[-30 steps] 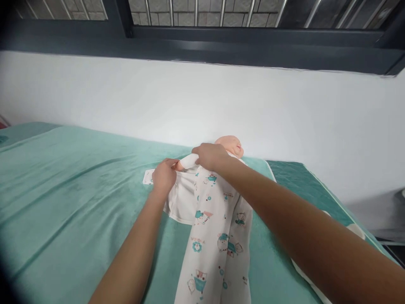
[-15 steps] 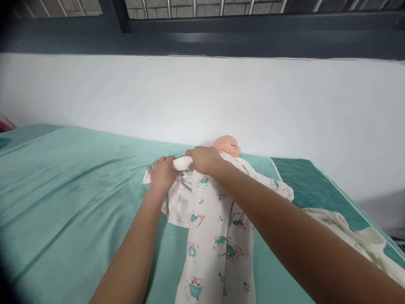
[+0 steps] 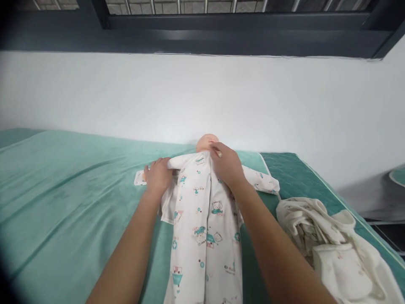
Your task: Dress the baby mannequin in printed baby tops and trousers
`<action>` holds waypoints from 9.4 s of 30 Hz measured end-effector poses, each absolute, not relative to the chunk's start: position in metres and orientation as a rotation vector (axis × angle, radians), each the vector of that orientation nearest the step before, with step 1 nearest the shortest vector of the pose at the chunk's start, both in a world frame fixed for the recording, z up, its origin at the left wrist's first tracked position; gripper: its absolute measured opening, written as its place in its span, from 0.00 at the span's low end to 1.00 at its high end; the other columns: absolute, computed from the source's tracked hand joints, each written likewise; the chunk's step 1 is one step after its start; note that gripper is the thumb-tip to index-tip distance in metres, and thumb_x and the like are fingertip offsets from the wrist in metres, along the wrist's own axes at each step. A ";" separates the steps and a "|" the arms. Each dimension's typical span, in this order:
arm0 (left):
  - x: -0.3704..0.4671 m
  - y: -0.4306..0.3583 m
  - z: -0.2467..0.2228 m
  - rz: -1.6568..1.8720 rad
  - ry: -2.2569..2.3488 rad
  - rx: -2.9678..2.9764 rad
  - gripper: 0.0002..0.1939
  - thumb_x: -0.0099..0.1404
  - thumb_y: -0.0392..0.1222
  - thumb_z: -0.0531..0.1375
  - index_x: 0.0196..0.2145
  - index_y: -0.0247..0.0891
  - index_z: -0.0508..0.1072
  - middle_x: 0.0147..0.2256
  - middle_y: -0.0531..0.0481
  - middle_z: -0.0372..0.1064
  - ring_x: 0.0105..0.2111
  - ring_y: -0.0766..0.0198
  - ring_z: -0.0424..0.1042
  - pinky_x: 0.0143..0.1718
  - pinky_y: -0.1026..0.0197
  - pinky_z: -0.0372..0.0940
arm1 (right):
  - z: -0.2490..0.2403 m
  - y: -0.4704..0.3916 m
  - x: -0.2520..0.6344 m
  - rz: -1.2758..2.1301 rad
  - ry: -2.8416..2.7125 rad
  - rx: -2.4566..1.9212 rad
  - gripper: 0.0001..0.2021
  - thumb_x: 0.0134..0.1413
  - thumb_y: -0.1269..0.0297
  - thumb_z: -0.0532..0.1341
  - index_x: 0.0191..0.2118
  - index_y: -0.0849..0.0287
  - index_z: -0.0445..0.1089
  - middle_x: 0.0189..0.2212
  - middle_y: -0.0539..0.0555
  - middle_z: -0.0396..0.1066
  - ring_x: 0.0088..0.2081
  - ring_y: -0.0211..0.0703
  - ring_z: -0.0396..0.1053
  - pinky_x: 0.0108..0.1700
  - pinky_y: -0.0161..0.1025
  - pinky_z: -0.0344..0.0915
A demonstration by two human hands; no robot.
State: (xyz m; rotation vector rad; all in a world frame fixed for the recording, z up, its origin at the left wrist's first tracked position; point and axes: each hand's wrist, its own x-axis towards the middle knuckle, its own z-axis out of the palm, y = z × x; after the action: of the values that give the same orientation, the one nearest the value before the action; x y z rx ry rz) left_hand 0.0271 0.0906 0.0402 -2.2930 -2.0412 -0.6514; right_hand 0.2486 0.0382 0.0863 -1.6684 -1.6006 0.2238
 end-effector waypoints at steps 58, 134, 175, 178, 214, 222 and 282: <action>0.249 0.088 0.084 0.497 -0.948 -2.839 0.22 0.59 0.36 0.61 0.52 0.37 0.71 0.52 0.37 0.72 0.52 0.47 0.70 0.51 0.47 0.64 | 0.018 0.017 0.335 0.219 -1.050 -2.129 0.18 0.56 0.59 0.54 0.46 0.60 0.76 0.48 0.64 0.75 0.53 0.62 0.66 0.58 0.56 0.51; 0.058 0.034 0.055 -1.442 -1.223 -2.517 0.11 0.74 0.44 0.48 0.41 0.40 0.67 0.38 0.47 0.72 0.39 0.60 0.69 0.43 0.55 0.63 | 0.049 -0.003 0.242 0.210 -1.693 -1.209 0.10 0.56 0.58 0.65 0.39 0.51 0.64 0.53 0.54 0.66 0.56 0.52 0.60 0.59 0.55 0.53; 0.008 -0.031 0.017 -1.670 -1.667 -2.594 0.12 0.68 0.51 0.56 0.33 0.41 0.69 0.36 0.50 0.67 0.40 0.61 0.66 0.42 0.59 0.61 | 0.017 -0.086 0.277 0.781 -1.656 -1.418 0.23 0.51 0.45 0.66 0.47 0.54 0.66 0.41 0.50 0.71 0.42 0.46 0.66 0.44 0.39 0.61; 0.006 -0.037 0.014 -1.811 -1.719 -2.677 0.11 0.65 0.51 0.60 0.37 0.41 0.71 0.44 0.49 0.64 0.43 0.62 0.66 0.43 0.61 0.63 | 0.015 -0.089 0.277 0.812 -1.639 -1.425 0.29 0.46 0.46 0.69 0.50 0.55 0.65 0.45 0.51 0.70 0.46 0.48 0.67 0.47 0.41 0.62; 0.009 -0.062 0.017 -1.759 -1.728 -2.738 0.11 0.68 0.49 0.57 0.33 0.40 0.70 0.46 0.47 0.63 0.44 0.61 0.67 0.43 0.60 0.63 | 0.015 -0.081 0.244 0.311 -1.509 -1.597 0.13 0.56 0.53 0.56 0.26 0.54 0.60 0.23 0.47 0.63 0.29 0.42 0.59 0.32 0.37 0.52; 0.015 -0.060 0.017 -1.627 -1.656 -2.664 0.10 0.71 0.47 0.53 0.35 0.41 0.69 0.42 0.47 0.65 0.44 0.60 0.67 0.47 0.58 0.62 | 0.010 -0.136 0.227 0.414 -1.574 -1.527 0.17 0.54 0.54 0.59 0.22 0.55 0.52 0.19 0.46 0.55 0.27 0.40 0.55 0.29 0.36 0.49; -0.035 -0.164 0.003 -1.146 -1.255 -3.040 0.49 0.47 0.59 0.72 0.62 0.46 0.58 0.55 0.41 0.61 0.54 0.47 0.61 0.56 0.45 0.60 | 0.001 -0.226 0.199 0.620 -1.664 -1.416 0.42 0.36 0.53 0.74 0.56 0.54 0.54 0.53 0.59 0.60 0.56 0.55 0.61 0.59 0.53 0.60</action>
State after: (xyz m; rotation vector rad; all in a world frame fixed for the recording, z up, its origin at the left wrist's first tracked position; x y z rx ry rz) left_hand -0.0349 -0.1641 0.0034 -3.0399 -1.2551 -1.1460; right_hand 0.1992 -0.2256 0.0014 -1.4164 -1.6639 0.6205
